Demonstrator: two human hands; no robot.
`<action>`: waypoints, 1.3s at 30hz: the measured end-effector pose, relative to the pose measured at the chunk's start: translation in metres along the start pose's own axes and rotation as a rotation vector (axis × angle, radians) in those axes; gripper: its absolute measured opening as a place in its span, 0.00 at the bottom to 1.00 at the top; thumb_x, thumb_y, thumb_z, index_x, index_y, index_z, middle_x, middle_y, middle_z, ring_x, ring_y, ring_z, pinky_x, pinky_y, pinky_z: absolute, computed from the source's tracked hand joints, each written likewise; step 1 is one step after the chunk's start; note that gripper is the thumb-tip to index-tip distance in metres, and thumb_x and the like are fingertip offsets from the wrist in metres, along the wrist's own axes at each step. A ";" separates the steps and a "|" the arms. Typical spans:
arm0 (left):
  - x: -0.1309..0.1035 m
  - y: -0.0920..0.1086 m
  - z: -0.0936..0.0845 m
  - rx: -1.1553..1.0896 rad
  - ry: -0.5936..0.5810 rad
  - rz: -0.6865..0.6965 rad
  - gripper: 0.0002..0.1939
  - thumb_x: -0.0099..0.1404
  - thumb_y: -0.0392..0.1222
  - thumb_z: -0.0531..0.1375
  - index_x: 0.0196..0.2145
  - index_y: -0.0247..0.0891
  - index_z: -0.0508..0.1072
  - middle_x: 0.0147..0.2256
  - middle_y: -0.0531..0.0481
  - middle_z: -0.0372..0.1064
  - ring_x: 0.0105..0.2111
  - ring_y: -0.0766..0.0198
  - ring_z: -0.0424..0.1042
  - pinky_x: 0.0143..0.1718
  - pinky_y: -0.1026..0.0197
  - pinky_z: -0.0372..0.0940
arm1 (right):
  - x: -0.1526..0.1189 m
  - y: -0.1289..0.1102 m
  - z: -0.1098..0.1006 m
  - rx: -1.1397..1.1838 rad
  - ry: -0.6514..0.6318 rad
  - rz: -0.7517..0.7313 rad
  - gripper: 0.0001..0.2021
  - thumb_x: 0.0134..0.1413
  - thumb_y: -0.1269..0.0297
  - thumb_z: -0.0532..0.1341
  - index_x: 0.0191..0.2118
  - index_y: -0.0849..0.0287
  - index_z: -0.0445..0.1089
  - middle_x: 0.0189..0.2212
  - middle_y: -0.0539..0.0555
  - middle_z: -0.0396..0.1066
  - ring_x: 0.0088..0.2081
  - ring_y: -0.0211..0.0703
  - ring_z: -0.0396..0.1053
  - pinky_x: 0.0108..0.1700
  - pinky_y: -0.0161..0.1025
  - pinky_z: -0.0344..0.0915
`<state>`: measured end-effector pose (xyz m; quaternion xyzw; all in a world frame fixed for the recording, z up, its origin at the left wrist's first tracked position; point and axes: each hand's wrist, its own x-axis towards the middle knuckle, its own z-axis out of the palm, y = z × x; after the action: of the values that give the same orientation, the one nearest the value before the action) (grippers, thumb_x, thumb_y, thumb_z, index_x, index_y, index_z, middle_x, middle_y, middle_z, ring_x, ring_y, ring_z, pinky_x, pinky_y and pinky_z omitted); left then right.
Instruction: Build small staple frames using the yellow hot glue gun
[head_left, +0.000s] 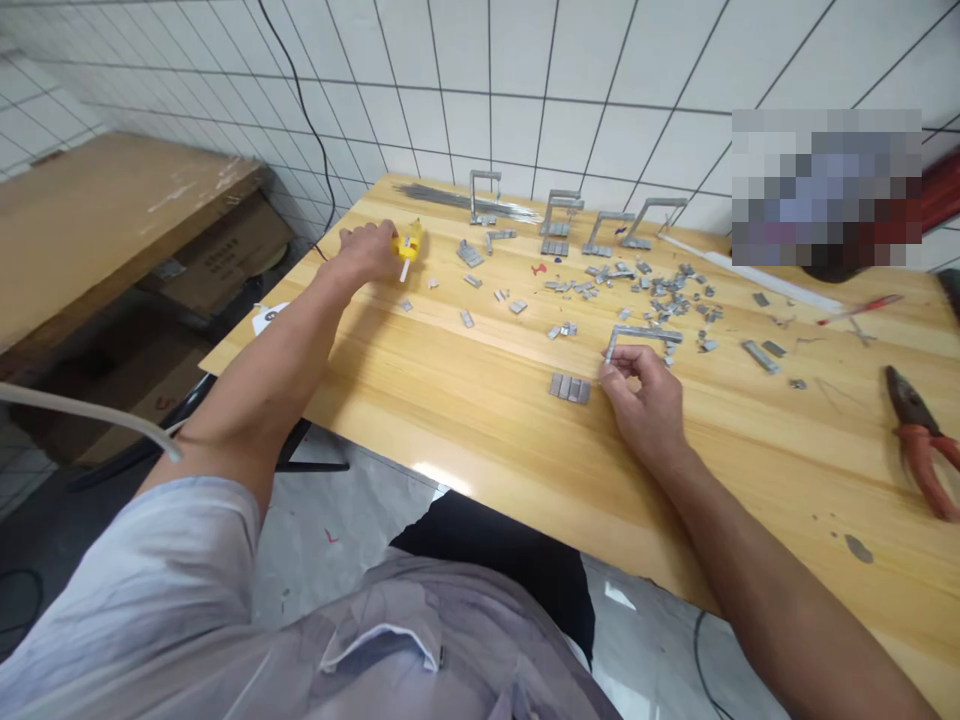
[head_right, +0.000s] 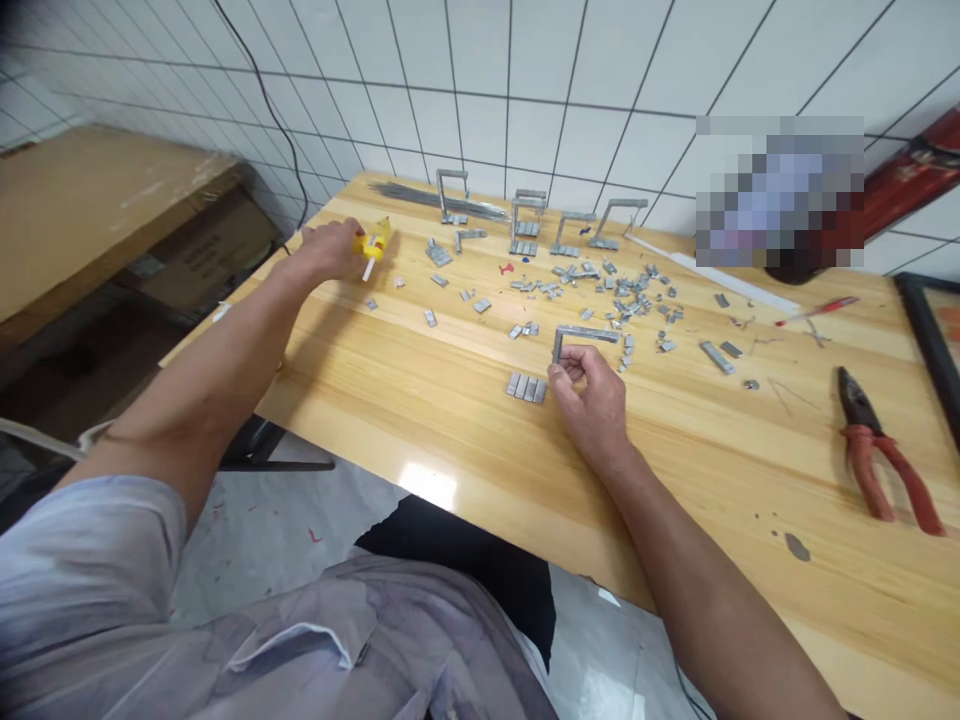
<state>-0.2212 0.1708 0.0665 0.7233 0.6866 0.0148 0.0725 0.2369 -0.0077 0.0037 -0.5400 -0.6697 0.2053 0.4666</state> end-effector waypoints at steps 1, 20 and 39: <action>-0.008 0.007 -0.005 -0.021 0.084 -0.071 0.38 0.68 0.74 0.61 0.62 0.43 0.68 0.42 0.46 0.75 0.60 0.43 0.64 0.57 0.40 0.54 | 0.000 0.000 0.000 0.006 0.003 0.000 0.07 0.60 0.57 0.64 0.42 0.51 0.75 0.33 0.51 0.79 0.34 0.48 0.74 0.44 0.49 0.74; -0.149 0.133 0.038 -0.074 0.030 0.759 0.11 0.78 0.44 0.58 0.49 0.45 0.81 0.41 0.46 0.83 0.42 0.52 0.81 0.47 0.52 0.67 | -0.002 0.001 0.003 0.029 -0.077 0.226 0.06 0.58 0.59 0.67 0.41 0.51 0.74 0.29 0.48 0.80 0.30 0.48 0.80 0.39 0.48 0.75; -0.151 0.115 0.059 -0.324 -0.091 0.623 0.21 0.79 0.67 0.58 0.50 0.53 0.82 0.47 0.45 0.85 0.50 0.48 0.81 0.46 0.46 0.76 | -0.007 -0.007 0.006 0.007 -0.072 0.185 0.04 0.58 0.62 0.67 0.39 0.50 0.73 0.29 0.48 0.79 0.28 0.44 0.76 0.38 0.45 0.76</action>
<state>-0.1092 0.0098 0.0345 0.8769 0.4180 0.1128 0.2087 0.2281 -0.0148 0.0033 -0.5902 -0.6326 0.2692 0.4232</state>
